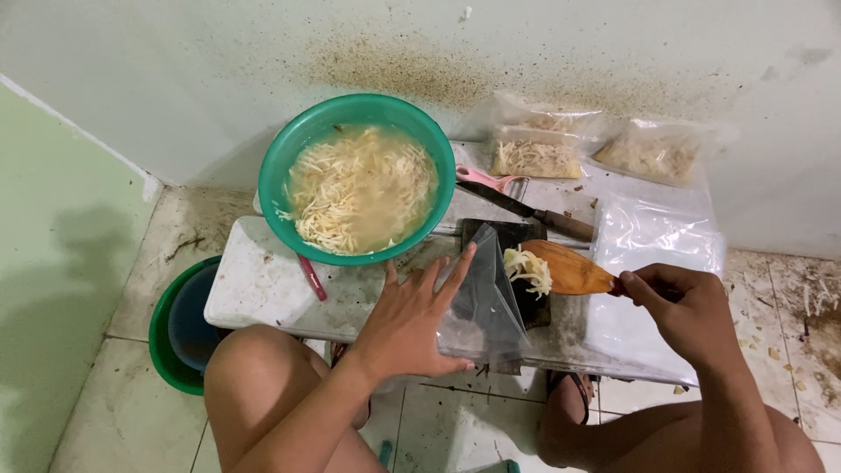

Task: Scooping shredded food material from a bowl into a plastic bag using a wooden spoon

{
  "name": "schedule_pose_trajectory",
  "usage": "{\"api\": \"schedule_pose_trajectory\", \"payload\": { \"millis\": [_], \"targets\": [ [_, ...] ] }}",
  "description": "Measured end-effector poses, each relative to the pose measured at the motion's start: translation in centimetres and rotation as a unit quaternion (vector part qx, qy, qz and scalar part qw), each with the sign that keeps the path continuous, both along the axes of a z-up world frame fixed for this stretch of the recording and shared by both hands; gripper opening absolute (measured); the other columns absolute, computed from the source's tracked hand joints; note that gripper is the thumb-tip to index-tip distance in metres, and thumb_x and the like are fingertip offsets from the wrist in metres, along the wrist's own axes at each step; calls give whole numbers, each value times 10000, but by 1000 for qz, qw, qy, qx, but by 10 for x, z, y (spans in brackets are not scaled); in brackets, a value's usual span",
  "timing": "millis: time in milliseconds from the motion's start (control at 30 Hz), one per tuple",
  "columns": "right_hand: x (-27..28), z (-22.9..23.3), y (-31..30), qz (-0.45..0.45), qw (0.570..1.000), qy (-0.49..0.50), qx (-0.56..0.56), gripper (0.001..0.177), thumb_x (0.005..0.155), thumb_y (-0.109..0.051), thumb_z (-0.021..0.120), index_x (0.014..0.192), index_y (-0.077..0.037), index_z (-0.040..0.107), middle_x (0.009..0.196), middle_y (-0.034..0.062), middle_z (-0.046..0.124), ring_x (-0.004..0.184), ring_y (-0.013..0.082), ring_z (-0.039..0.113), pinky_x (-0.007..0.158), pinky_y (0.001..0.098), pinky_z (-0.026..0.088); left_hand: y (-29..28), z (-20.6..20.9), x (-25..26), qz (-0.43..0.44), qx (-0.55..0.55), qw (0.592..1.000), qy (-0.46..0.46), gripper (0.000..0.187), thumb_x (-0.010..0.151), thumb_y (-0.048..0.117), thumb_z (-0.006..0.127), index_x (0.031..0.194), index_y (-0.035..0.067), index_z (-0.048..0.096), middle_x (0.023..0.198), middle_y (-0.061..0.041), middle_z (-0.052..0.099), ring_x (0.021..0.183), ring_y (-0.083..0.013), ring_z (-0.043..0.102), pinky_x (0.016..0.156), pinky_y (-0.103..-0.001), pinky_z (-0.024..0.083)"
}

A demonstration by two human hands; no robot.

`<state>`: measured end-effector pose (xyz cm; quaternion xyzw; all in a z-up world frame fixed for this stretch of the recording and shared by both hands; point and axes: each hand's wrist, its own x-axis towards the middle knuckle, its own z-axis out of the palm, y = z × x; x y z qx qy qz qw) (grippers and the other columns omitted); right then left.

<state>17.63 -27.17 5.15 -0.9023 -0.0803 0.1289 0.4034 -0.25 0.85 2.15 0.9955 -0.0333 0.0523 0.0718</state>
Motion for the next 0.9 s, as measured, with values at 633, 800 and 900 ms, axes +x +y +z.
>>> {"api": "schedule_pose_trajectory", "payload": {
  "millis": [633,800,900],
  "targets": [
    [-1,-4,2,37,992,-80,-92,232,933,-269,760,909,-63,864,492,86,580,464,166,389,489,297,281,-1,3,-1,10,-6,1000,-4,1574,582,754,925,1655,89,-15,1478,-232,483,1148,-365,628,955,-760,333],
    [-8,2,9,44,985,-106,-132,223,927,-304,755,890,-115,867,447,61,524,441,171,368,484,317,251,-3,-2,-1,5,15,999,-36,1571,551,767,912,1660,79,37,1413,-185,489,1044,-326,617,956,-733,320],
    [-13,7,16,58,981,-130,-134,182,896,-286,773,883,-128,863,433,53,561,417,163,387,478,303,263,-8,-3,0,5,32,999,-37,1569,552,801,899,1660,79,55,1426,-183,484,1073,-329,605,968,-753,307]
  ]
}}
